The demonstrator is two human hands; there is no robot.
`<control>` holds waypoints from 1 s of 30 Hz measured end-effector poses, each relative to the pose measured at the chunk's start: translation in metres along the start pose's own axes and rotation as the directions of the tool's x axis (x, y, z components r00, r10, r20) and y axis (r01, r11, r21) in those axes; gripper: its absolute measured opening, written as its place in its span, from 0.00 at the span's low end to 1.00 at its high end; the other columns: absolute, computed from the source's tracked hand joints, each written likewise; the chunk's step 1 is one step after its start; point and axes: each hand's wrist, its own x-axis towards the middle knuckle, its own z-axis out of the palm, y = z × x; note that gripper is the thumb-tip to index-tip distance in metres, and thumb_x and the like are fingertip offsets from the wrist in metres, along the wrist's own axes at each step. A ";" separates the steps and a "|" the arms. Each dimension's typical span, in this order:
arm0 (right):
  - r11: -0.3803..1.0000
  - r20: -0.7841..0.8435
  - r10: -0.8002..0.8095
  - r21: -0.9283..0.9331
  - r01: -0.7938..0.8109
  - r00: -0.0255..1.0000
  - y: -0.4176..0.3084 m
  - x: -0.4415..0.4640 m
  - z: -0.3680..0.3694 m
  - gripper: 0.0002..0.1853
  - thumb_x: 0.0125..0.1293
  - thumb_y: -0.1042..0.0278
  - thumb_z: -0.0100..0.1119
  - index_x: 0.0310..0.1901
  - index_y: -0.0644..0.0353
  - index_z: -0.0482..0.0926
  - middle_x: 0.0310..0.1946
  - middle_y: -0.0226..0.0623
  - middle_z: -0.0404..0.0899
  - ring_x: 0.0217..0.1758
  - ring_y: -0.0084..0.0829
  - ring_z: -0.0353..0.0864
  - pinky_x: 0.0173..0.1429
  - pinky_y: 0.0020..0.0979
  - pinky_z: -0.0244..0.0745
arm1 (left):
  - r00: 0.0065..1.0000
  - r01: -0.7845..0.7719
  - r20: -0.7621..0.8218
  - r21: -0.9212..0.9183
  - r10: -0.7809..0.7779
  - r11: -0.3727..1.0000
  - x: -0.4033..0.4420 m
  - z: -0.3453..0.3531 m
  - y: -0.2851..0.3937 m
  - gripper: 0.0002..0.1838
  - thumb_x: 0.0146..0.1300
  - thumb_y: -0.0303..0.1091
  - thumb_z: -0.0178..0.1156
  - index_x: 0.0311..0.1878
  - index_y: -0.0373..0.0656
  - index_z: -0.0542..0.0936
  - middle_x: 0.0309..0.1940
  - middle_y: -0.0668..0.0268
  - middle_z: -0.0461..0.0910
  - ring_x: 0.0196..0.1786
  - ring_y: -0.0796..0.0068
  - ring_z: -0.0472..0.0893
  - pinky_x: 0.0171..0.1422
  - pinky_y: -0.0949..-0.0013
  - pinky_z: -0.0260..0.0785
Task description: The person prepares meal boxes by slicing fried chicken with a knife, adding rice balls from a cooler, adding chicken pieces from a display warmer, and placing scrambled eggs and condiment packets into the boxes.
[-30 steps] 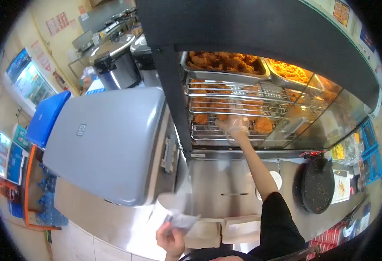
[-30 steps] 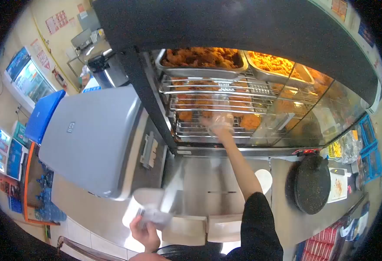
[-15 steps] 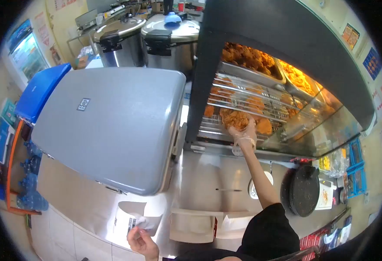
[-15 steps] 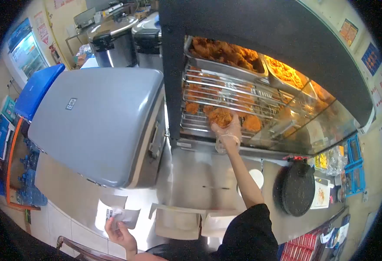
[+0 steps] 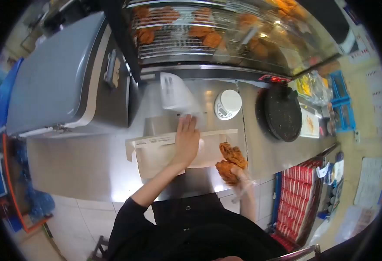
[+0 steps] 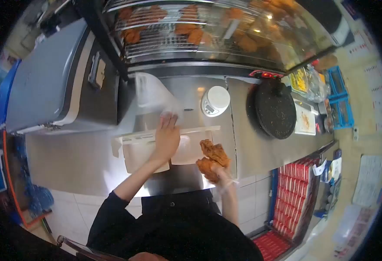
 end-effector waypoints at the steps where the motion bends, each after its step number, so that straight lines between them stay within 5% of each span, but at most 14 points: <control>1: 0.985 0.003 0.001 0.172 -0.001 1.000 0.020 0.015 -0.001 0.35 0.50 0.63 0.63 0.60 0.57 0.60 0.49 0.41 0.73 0.48 0.36 0.77 0.44 0.34 0.77 | 0.998 -0.040 -0.047 -0.048 0.037 0.998 0.012 0.005 -0.006 0.31 0.46 0.32 0.60 0.57 0.36 0.67 0.51 0.47 0.72 0.61 0.51 0.66 0.65 0.51 0.53; 6: 0.970 -0.132 -0.189 0.130 0.206 0.973 0.057 0.079 0.026 0.26 0.56 0.62 0.60 0.56 0.53 0.65 0.46 0.39 0.73 0.44 0.35 0.79 0.34 0.35 0.79 | 0.997 -0.069 -0.033 -0.227 0.063 0.971 0.007 -0.106 0.008 0.34 0.49 0.30 0.61 0.62 0.36 0.63 0.55 0.47 0.70 0.59 0.48 0.67 0.65 0.56 0.57; 10: 0.996 -0.167 0.092 0.028 -0.089 0.982 0.038 0.052 0.035 0.21 0.60 0.59 0.57 0.53 0.53 0.66 0.45 0.39 0.74 0.40 0.33 0.80 0.27 0.34 0.77 | 0.964 0.114 -0.143 -0.541 -0.224 0.833 -0.041 -0.161 -0.016 0.32 0.52 0.26 0.61 0.62 0.35 0.64 0.56 0.50 0.71 0.58 0.55 0.72 0.62 0.63 0.61; 12: 0.955 -0.181 0.222 -0.155 -0.251 0.958 0.035 0.032 0.038 0.25 0.61 0.53 0.52 0.56 0.55 0.62 0.33 0.39 0.78 0.22 0.30 0.79 0.13 0.28 0.69 | 0.909 0.227 -0.192 -0.515 -0.370 0.826 -0.076 -0.186 -0.040 0.25 0.54 0.24 0.58 0.57 0.34 0.70 0.53 0.52 0.74 0.56 0.62 0.74 0.59 0.66 0.64; 14: 0.937 -0.196 0.086 -0.317 -0.147 0.977 0.042 0.013 0.054 0.28 0.60 0.48 0.51 0.56 0.57 0.61 0.31 0.39 0.78 0.19 0.30 0.77 0.11 0.27 0.66 | 0.811 0.384 -0.165 -0.573 -0.561 0.724 -0.119 -0.205 -0.064 0.20 0.53 0.24 0.58 0.52 0.35 0.74 0.46 0.52 0.78 0.48 0.59 0.79 0.52 0.68 0.67; 18: 0.833 0.066 -0.075 -0.544 0.099 0.995 0.050 -0.005 0.124 0.30 0.61 0.46 0.50 0.59 0.58 0.62 0.44 0.46 0.72 0.32 0.28 0.77 0.27 0.24 0.74 | 0.764 0.625 0.133 -0.393 -0.631 0.674 -0.174 -0.201 -0.096 0.15 0.56 0.28 0.54 0.46 0.34 0.77 0.39 0.49 0.80 0.40 0.53 0.80 0.48 0.64 0.70; 19: 0.889 0.087 0.008 -0.457 0.032 0.996 0.092 0.019 0.132 0.34 0.63 0.47 0.50 0.65 0.57 0.53 0.49 0.43 0.74 0.56 0.35 0.71 0.59 0.34 0.65 | 0.802 0.595 0.164 -0.316 -0.575 0.739 -0.182 -0.180 -0.106 0.15 0.56 0.30 0.53 0.47 0.35 0.77 0.38 0.48 0.79 0.40 0.50 0.79 0.48 0.61 0.70; 22: 0.682 -0.008 -0.391 -0.675 0.283 0.920 0.163 0.056 0.203 0.23 0.62 0.52 0.53 0.55 0.54 0.68 0.45 0.46 0.75 0.48 0.39 0.74 0.55 0.37 0.67 | 0.887 0.457 0.153 -0.162 -0.436 0.874 -0.204 -0.079 -0.139 0.18 0.56 0.34 0.52 0.48 0.36 0.74 0.36 0.47 0.78 0.41 0.45 0.77 0.48 0.53 0.68; 24: 0.017 0.062 -0.497 -0.997 0.081 0.865 0.175 0.044 0.218 0.18 0.62 0.59 0.51 0.53 0.53 0.71 0.47 0.44 0.75 0.48 0.37 0.75 0.55 0.38 0.67 | 0.863 0.488 0.275 -0.235 -0.424 0.841 -0.198 -0.049 -0.151 0.19 0.56 0.35 0.52 0.49 0.37 0.73 0.37 0.47 0.78 0.42 0.45 0.76 0.48 0.53 0.68; 25: 0.020 0.041 -0.515 -0.998 0.060 0.856 0.166 0.042 0.211 0.18 0.62 0.59 0.51 0.53 0.53 0.71 0.47 0.44 0.75 0.48 0.37 0.75 0.55 0.38 0.67 | 0.819 0.538 0.407 -0.299 -0.404 0.788 -0.195 -0.037 -0.154 0.20 0.56 0.36 0.52 0.50 0.37 0.72 0.38 0.48 0.78 0.43 0.45 0.76 0.47 0.53 0.68; 27: -0.260 0.410 -0.624 -0.912 0.318 0.665 0.138 0.023 0.170 0.16 0.61 0.64 0.48 0.51 0.50 0.74 0.44 0.40 0.77 0.48 0.36 0.75 0.56 0.39 0.66 | 0.833 0.531 0.398 -0.379 -0.384 0.758 -0.201 -0.027 -0.157 0.20 0.55 0.37 0.53 0.50 0.36 0.72 0.39 0.48 0.78 0.43 0.45 0.76 0.47 0.54 0.68; 28: 0.150 0.189 -0.873 -0.774 0.615 0.450 0.150 0.039 0.126 0.15 0.58 0.69 0.48 0.48 0.48 0.77 0.39 0.38 0.79 0.49 0.36 0.74 0.56 0.40 0.67 | 0.840 0.533 0.374 -0.440 -0.393 0.722 -0.202 -0.025 -0.159 0.20 0.55 0.37 0.53 0.50 0.36 0.72 0.40 0.48 0.77 0.43 0.45 0.76 0.47 0.54 0.68; 29: -0.184 0.292 -0.896 -0.929 0.320 0.334 0.149 0.060 0.075 0.16 0.54 0.71 0.52 0.46 0.48 0.78 0.36 0.37 0.80 0.48 0.37 0.75 0.53 0.37 0.69 | 0.821 0.561 0.408 -0.446 -0.400 0.697 -0.201 -0.025 -0.160 0.23 0.54 0.38 0.53 0.52 0.37 0.71 0.41 0.48 0.77 0.43 0.45 0.76 0.47 0.54 0.68; 30: -0.049 0.162 -0.766 -0.980 0.195 0.622 0.095 0.047 0.083 0.17 0.53 0.70 0.54 0.47 0.49 0.77 0.36 0.39 0.80 0.48 0.37 0.76 0.51 0.36 0.70 | 0.824 0.558 0.406 -0.455 -0.396 0.694 -0.202 -0.020 -0.161 0.23 0.54 0.38 0.53 0.52 0.37 0.71 0.41 0.48 0.77 0.43 0.45 0.76 0.47 0.54 0.68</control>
